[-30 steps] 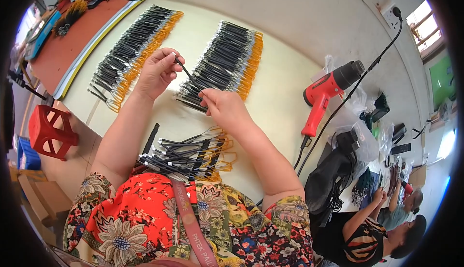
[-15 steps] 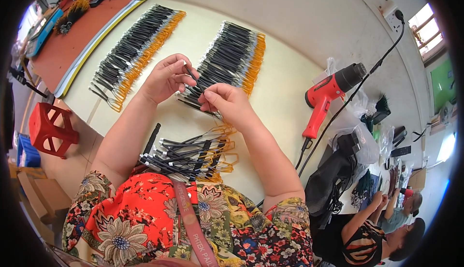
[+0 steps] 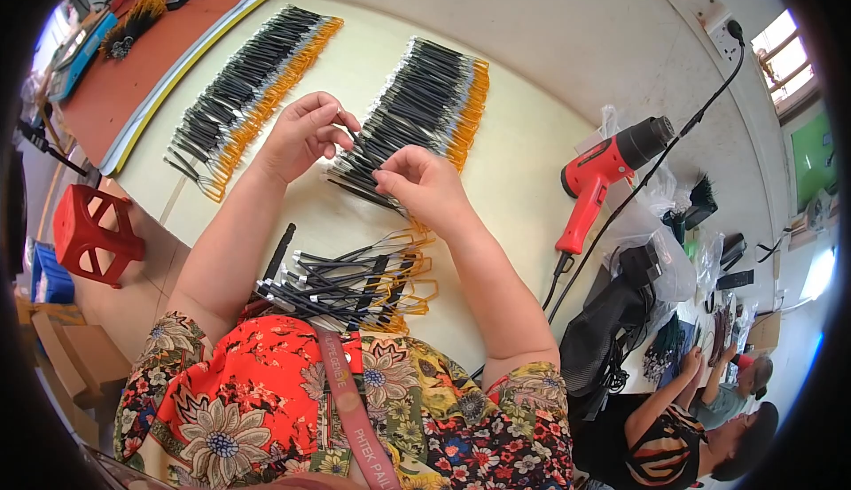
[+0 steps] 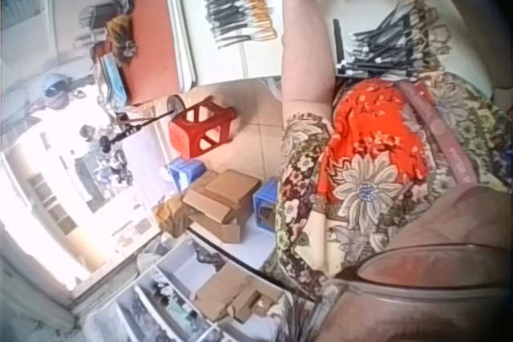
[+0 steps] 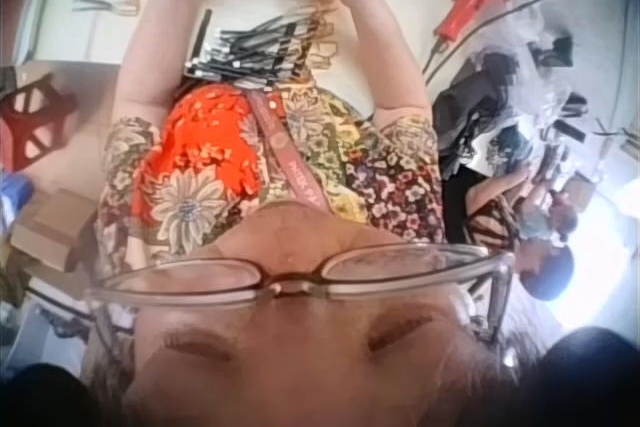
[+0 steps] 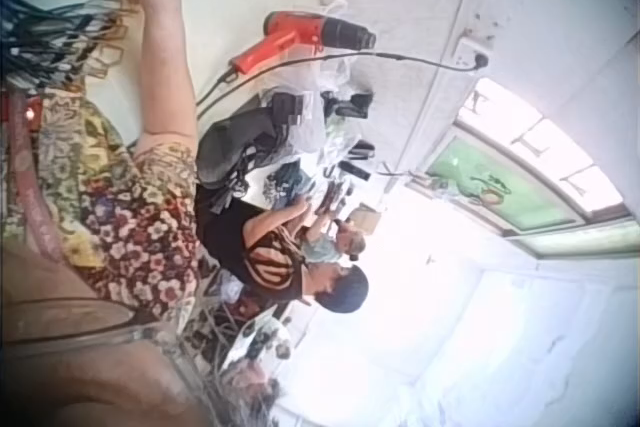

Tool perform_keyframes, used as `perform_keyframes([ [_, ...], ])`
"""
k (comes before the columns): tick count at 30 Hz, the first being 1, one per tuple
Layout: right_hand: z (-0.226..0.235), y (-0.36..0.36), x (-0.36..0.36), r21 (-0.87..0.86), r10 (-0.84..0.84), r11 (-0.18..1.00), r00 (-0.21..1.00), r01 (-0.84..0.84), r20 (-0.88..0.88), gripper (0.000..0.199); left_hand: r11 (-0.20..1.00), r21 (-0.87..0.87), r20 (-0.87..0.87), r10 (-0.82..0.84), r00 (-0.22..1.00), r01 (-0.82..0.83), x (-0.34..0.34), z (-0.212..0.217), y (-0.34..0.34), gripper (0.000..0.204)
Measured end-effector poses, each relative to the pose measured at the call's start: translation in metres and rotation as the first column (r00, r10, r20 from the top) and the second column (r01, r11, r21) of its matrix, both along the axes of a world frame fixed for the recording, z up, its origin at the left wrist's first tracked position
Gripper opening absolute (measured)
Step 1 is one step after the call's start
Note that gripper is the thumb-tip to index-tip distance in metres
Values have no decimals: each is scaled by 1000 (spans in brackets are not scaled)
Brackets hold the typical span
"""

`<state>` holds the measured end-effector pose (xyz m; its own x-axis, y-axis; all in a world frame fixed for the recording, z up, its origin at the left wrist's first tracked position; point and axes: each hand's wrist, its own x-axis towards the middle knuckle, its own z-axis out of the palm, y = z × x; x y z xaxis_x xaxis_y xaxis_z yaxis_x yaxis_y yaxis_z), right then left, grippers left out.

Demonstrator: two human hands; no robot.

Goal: The person assembles or inspects small plastic components by hand at a workbench.

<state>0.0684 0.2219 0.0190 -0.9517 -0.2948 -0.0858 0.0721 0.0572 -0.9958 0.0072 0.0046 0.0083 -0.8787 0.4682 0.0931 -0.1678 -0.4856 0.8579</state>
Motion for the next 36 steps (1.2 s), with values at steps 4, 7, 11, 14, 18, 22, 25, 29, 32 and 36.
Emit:
perform_keyframes([
  [4, -1, -3, -3, 41, 11, 999, 1000, -12, 10, 13, 1000, 4, 17, 11, 1000, -11, -2, -3, -4, 12],
  [7, -2, -1, -2, 35, 10, 999, 1000, -10, 5, 13, 1000, -3, 19, 7, 1000, -7, 0, -2, -3, 11],
  [11, -1, 0, 0, 4, -14, 1000, 1000, 14, -10, 12, 1000, -24, -10, -4, 1000, 4, 1, 0, -2, 15],
  [14, 2, 3, 0, 161, -21, 986, 998, 31, -63, 12, 996, -71, -55, 52, 997, -56, 0, 2, -2, 31],
  [18, 8, 0, 5, 468, -19, 842, 880, 270, -474, 11, 940, -94, -57, 323, 945, -328, -7, -3, -9, 32],
  [22, 5, 6, 1, 588, 191, 705, 693, 396, -695, 10, 898, -30, -13, 439, 898, -439, -17, -5, -20, 25],
  [25, -4, 6, 1, 622, 267, 672, 652, 402, -710, 10, 899, -4, 16, 438, 899, -438, -16, -4, -23, 24],
  [29, -11, 5, 1, 654, 299, 650, 660, 388, -689, 12, 914, -13, 21, 407, 913, -406, -14, -2, -19, 23],
  [32, -14, 2, 2, 635, 289, 650, 637, 417, -714, 12, 921, -13, 25, 389, 921, -389, -14, -4, -18, 23],
  [36, 7, 6, 7, 651, 315, 662, 651, 371, -691, 12, 923, -10, 29, 386, 922, -386, -15, -7, -19, 23],
])
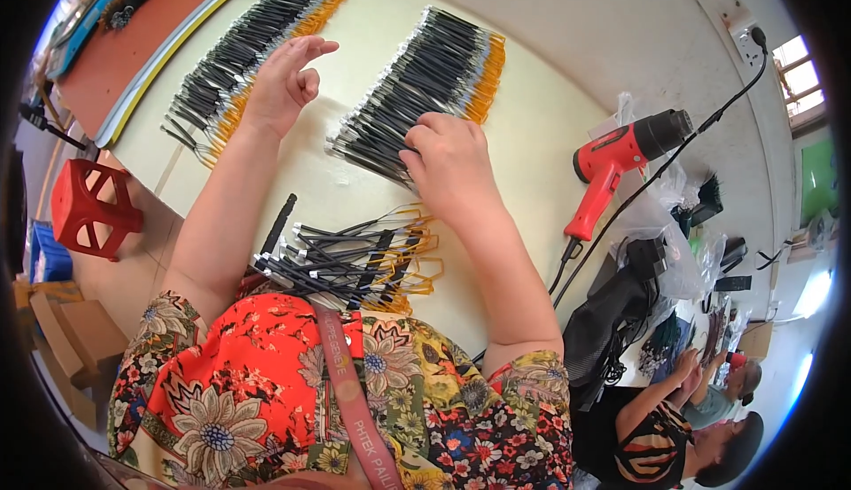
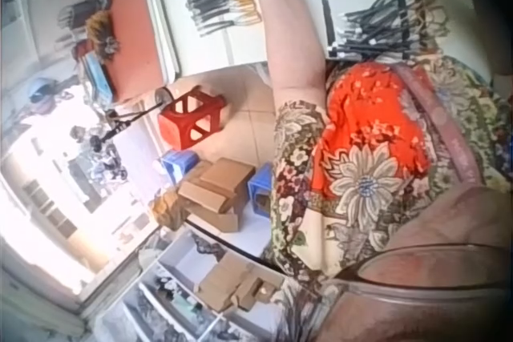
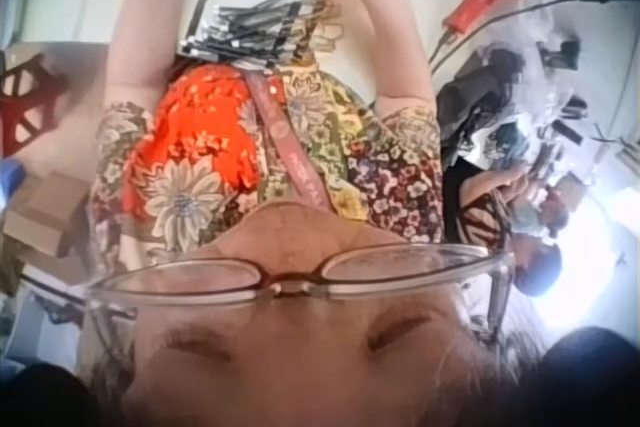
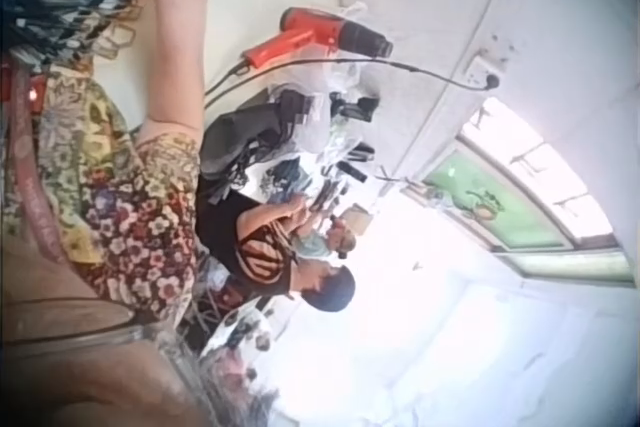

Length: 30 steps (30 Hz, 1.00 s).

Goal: The person assembles or inspects small plastic components by hand at a workbench.

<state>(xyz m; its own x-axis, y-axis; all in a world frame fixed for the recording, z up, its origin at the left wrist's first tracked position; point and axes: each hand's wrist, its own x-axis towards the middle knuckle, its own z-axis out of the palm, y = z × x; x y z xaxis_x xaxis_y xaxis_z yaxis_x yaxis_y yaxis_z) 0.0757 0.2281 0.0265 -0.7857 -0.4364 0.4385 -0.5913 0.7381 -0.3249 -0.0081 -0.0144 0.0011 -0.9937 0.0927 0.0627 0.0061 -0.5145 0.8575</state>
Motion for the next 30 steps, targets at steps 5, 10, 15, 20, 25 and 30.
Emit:
perform_keyframes([
  [5, 12, -13, 22, -12, 368, 906, 772, -424, 519, 22, 1000, -19, 6, 11, 1000, -11, 2, -2, -3, 22],
  [10, 10, -35, 38, 147, 391, 841, 772, -521, 501, 21, 997, -71, -10, -1, 1000, 0, 12, 18, 5, 19],
  [15, 3, -39, 50, 247, 258, 868, 816, -431, 517, 14, 968, -244, -205, -104, 973, 52, 40, 60, -2, 17],
  [20, -6, -26, 58, 195, 228, 904, 816, -380, 532, 12, 693, -701, -291, -495, 819, 170, 108, 51, -43, 35],
  [25, -4, -27, 60, 198, 229, 906, 826, -374, 514, 12, 291, -955, -174, -701, 692, 55, 174, 23, -63, 79],
  [30, 1, -27, 60, 241, 130, 922, 830, -302, 542, 13, 242, -969, -206, -681, 702, -50, 175, 13, -49, 78],
])
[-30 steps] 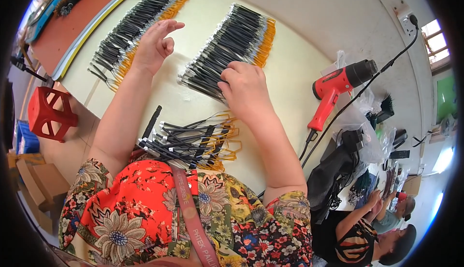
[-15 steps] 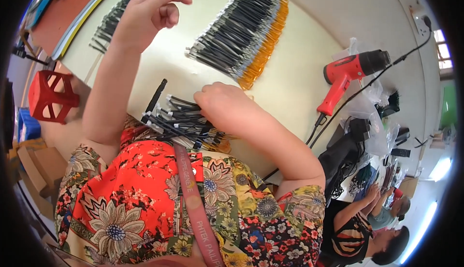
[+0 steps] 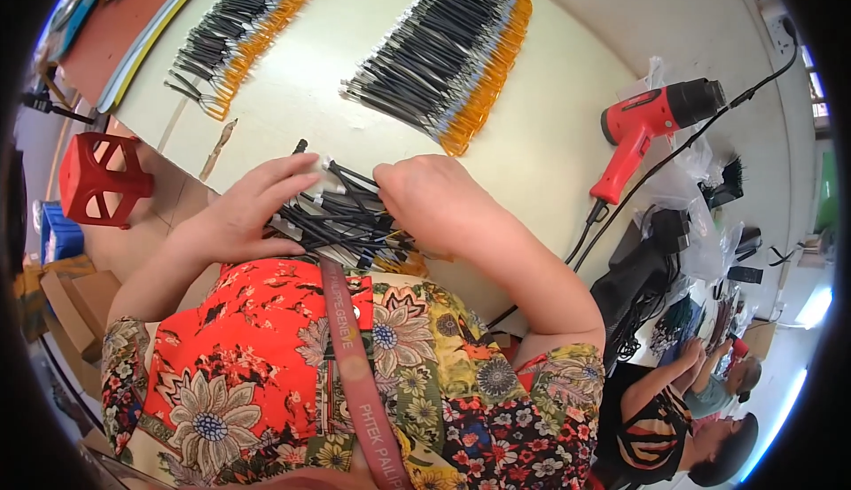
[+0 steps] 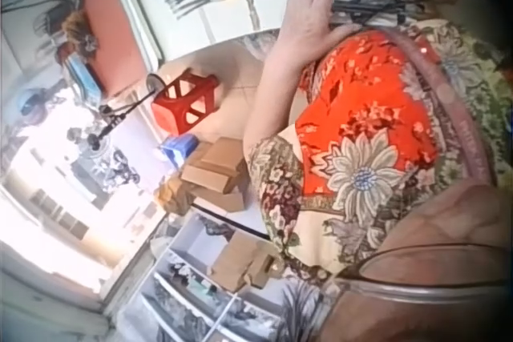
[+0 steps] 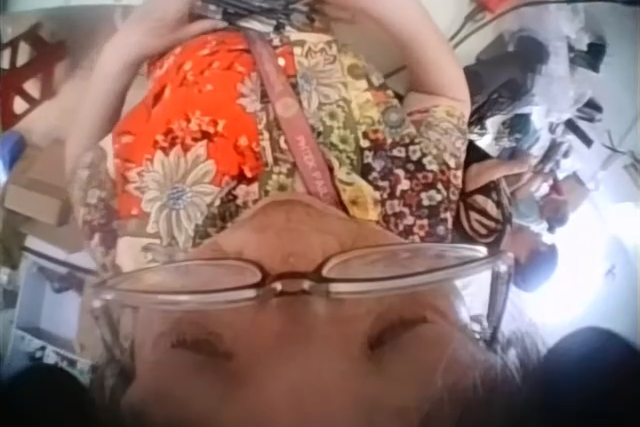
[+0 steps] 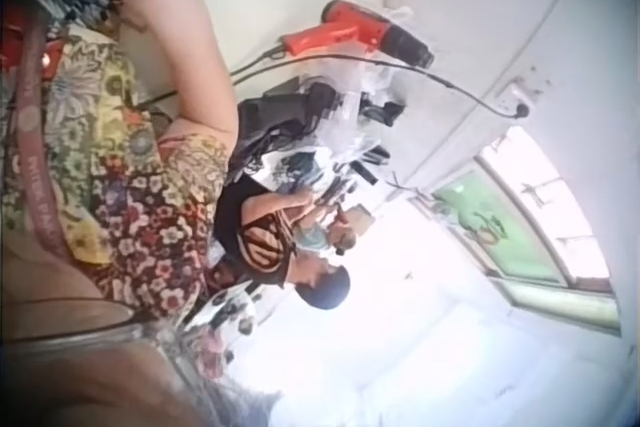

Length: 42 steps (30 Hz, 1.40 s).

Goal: The person assembles or inspects small plastic components by hand at a workbench.

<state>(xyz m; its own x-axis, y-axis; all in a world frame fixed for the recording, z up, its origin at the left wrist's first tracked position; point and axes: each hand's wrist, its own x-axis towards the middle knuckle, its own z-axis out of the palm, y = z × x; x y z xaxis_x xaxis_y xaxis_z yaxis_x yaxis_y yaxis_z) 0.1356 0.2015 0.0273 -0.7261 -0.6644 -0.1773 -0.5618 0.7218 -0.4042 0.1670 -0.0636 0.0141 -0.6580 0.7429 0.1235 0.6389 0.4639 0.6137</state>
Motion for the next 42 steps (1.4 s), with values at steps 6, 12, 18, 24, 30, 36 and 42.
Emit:
perform_keyframes([
  [6, 16, 8, -2, 9, -100, 995, 991, 100, 89, 13, 997, 74, 2, 0, 1000, 0, -5, -9, 21, 75],
  [12, 15, 26, 0, -57, -219, 974, 976, 219, 4, 14, 997, 62, -23, -43, 999, 44, -20, 2, 32, 69],
  [18, 17, 30, -4, -374, -160, 920, 985, 122, -73, 13, 809, 521, 222, 178, 959, -271, -61, 5, 35, 32],
  [24, 32, 35, 3, -210, -241, 954, 965, 216, -100, 11, 648, 612, 585, 14, 811, -453, -101, 3, 68, 25],
  [30, 36, 43, 4, -256, -297, 928, 952, 270, -73, 12, 735, 531, 662, -49, 748, -422, -108, -7, 84, 24],
  [36, 41, 49, -5, -449, -398, 780, 899, 436, 183, 14, 830, 384, 790, -68, 609, -405, -94, -18, 86, 44],
  [42, 34, 66, -3, -607, -247, 580, 827, 543, 505, 20, 999, -11, 489, -25, 872, 34, -70, 7, 105, 36],
])
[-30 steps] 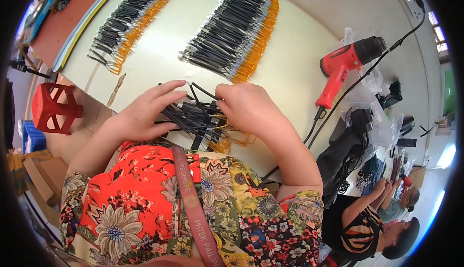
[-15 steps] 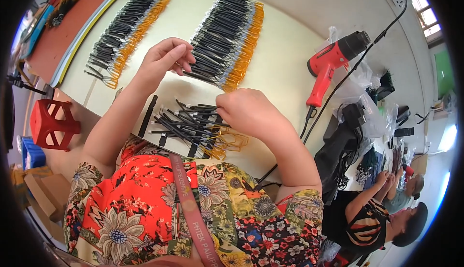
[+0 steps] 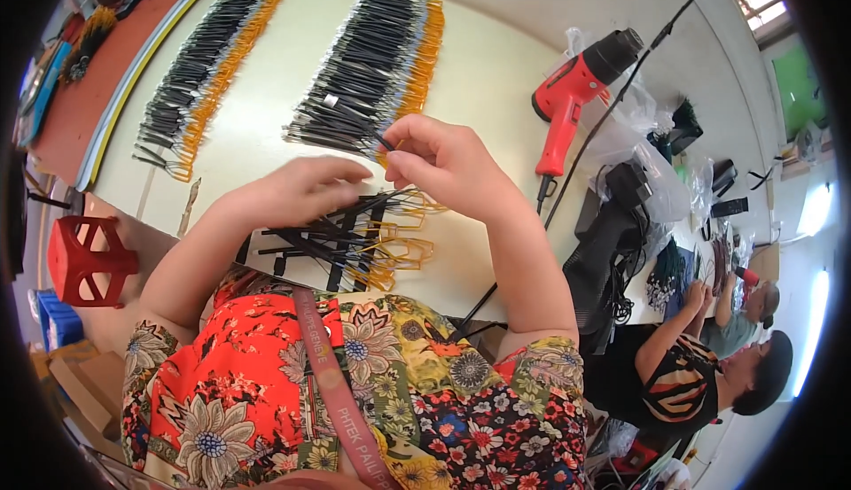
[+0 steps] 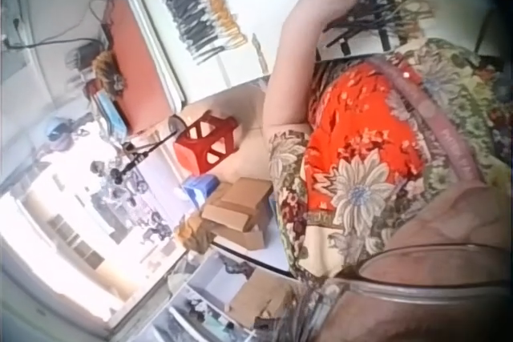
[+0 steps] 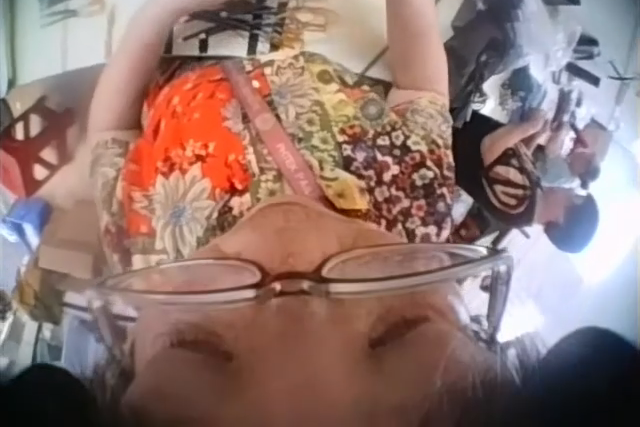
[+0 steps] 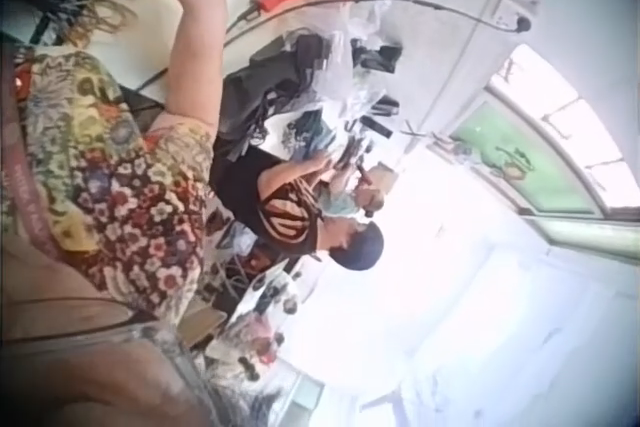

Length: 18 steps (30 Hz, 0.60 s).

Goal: The person assembles or inspects small plastic components by hand at a workbench.

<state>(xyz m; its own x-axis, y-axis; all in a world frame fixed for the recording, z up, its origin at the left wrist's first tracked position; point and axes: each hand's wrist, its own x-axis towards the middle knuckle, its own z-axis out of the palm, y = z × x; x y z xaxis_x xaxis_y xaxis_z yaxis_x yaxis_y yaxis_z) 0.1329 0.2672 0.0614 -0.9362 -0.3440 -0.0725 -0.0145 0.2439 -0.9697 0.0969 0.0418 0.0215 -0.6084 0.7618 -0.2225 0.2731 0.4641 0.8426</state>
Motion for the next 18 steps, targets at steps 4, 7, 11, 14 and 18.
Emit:
perform_keyframes([
  [4, 0, 12, -4, -174, -69, 983, 997, 64, -22, 17, 962, 114, -360, -192, 913, 247, 11, -10, 15, 31],
  [7, 6, 6, -14, -230, -23, 973, 1000, 26, 16, 18, 932, -15, -272, -352, 896, 361, 13, -3, 18, 27],
  [11, 8, -12, -32, -172, 71, 983, 996, -62, 46, 18, 981, 158, -342, -54, 938, 114, -1, -1, 5, 22],
  [14, 8, -24, -47, -166, 40, 986, 994, -23, 97, 18, 842, 392, 202, 313, 928, -370, -35, 0, -14, 18],
  [18, -7, -38, -61, -166, 27, 986, 990, -3, 140, 16, 543, 654, 440, 294, 849, -527, -55, -9, -29, 19],
])
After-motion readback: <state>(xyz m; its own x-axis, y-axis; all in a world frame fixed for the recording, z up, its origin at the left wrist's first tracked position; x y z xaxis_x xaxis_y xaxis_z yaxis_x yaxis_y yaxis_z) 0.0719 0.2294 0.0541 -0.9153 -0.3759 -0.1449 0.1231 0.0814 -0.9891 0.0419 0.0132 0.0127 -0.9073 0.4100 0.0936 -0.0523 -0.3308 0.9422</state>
